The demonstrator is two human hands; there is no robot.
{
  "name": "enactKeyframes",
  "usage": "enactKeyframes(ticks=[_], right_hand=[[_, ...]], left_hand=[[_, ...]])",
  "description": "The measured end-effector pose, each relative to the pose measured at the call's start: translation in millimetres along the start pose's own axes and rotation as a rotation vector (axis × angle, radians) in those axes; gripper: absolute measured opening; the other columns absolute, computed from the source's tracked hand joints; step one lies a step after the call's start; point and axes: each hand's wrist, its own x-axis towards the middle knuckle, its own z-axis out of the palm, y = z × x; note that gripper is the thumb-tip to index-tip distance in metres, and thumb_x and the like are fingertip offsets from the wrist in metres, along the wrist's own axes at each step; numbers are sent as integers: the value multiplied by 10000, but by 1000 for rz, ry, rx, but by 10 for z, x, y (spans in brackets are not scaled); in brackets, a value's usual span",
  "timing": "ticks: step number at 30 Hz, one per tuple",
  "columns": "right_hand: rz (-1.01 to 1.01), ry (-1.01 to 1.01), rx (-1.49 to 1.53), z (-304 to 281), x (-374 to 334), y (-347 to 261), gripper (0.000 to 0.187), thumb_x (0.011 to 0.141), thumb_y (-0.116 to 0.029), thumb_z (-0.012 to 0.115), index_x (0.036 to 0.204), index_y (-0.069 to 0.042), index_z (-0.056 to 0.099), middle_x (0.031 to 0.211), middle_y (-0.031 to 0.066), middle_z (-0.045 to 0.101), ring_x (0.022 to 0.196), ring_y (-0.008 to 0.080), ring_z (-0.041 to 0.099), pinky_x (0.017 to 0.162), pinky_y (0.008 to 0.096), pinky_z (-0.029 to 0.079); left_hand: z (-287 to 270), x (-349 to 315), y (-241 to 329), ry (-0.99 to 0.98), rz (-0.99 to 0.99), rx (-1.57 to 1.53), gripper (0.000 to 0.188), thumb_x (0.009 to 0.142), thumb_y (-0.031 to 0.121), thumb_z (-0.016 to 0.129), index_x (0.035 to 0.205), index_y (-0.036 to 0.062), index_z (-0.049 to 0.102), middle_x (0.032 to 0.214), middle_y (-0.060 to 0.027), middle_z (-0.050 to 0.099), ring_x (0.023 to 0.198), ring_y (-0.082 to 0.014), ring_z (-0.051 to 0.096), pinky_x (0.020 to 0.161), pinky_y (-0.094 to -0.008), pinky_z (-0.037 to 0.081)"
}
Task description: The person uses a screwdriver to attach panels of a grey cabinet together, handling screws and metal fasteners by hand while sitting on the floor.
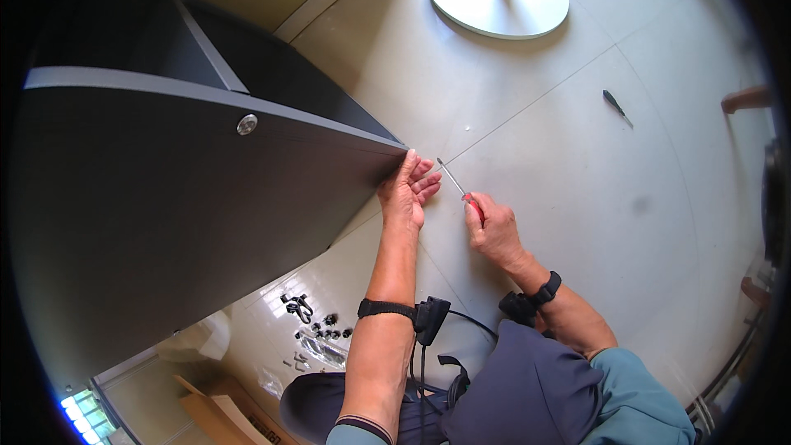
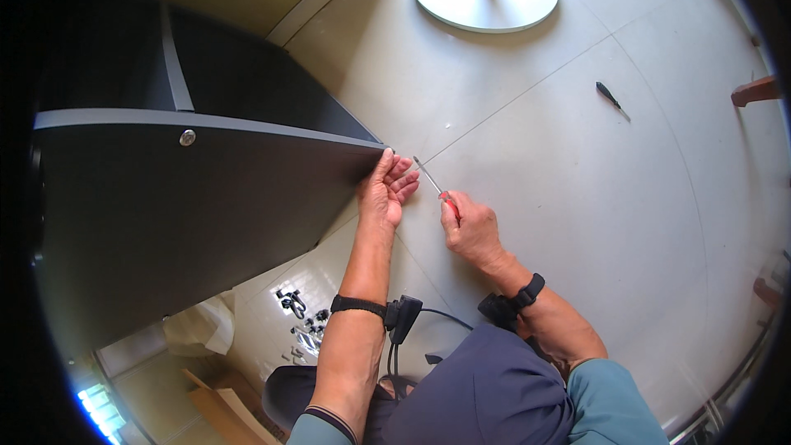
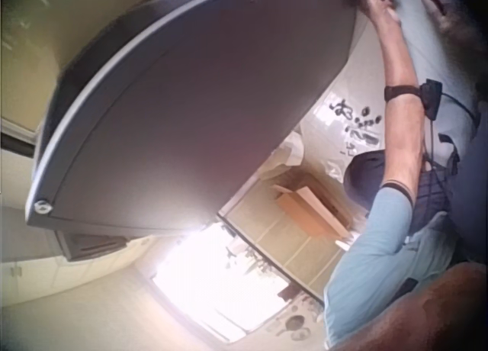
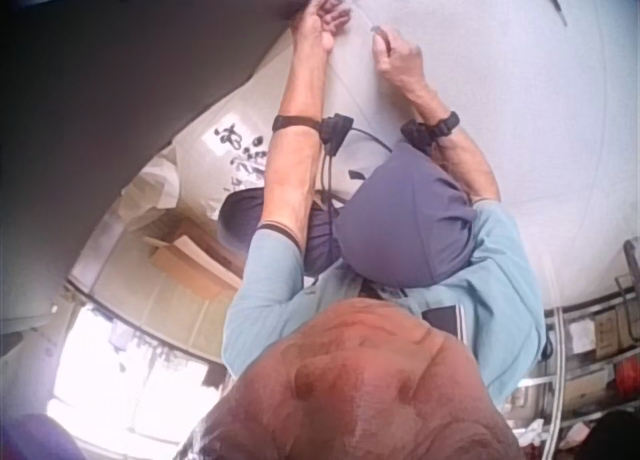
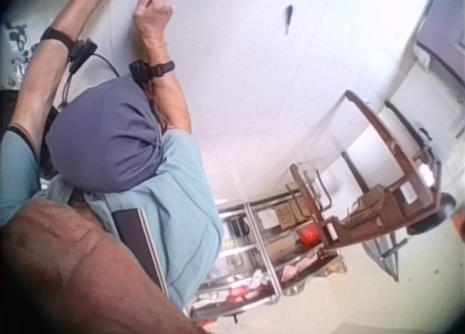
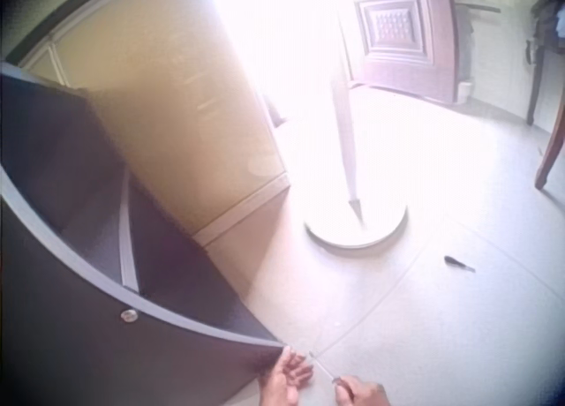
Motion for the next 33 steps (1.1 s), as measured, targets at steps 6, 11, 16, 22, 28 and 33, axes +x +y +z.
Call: enactKeyframes(ticks=[6, 11, 16, 22, 28, 33], right_hand=[[-77, 33, -2, 21, 55, -30, 102, 873, -97, 576, 946, -40, 617, 723, 160, 613, 586, 336, 602, 534, 401, 476], [-44, -45, -17, 31, 127, -109, 75, 878, -118, 566, 859, -50, 590, 676, 146, 581, 570, 335, 585, 516, 410, 455], [-50, -42, -23, 78, 167, -99, 91, 875, -119, 559, 817, -50, 569, 658, 149, 565, 555, 337, 570, 504, 418, 442], [-91, -35, -18, 111, 192, -109, 98, 870, -115, 555, 799, -47, 555, 653, 151, 561, 556, 341, 570, 504, 424, 441], [-92, -18, -21, 145, 206, -103, 109, 875, -120, 547, 794, -47, 550, 645, 155, 554, 555, 349, 568, 505, 429, 443], [-96, -20, -25, 154, 220, -103, 118, 885, -129, 546, 798, -51, 551, 644, 155, 553, 554, 356, 566, 506, 435, 443]], left_hand=[[-63, 79, -60, -6, 26, -115, 182, 850, 215, 717, 920, 59, 654, 880, -94, 706, 796, -259, 694, 701, -381, 570], [-35, 67, -66, 92, 58, -128, 140, 861, 173, 698, 926, 57, 652, 882, -87, 707, 887, -292, 699, 748, -394, 568], [-3, 61, -72, 85, 54, -172, 198, 825, 171, 728, 940, 37, 637, 900, -108, 698, 864, -312, 703, 701, -376, 567], [-10, 53, -45, 44, 21, -163, 186, 829, 178, 726, 926, 47, 635, 917, -101, 700, 889, -309, 699, 736, -380, 562], [-29, 43, -27, 17, 15, -142, 171, 847, 200, 710, 919, 64, 635, 924, -91, 706, 890, -292, 701, 740, -374, 557], [-18, 45, -32, 8, 15, -137, 163, 857, 201, 700, 927, 68, 635, 925, -90, 708, 884, -285, 703, 736, -370, 555]])
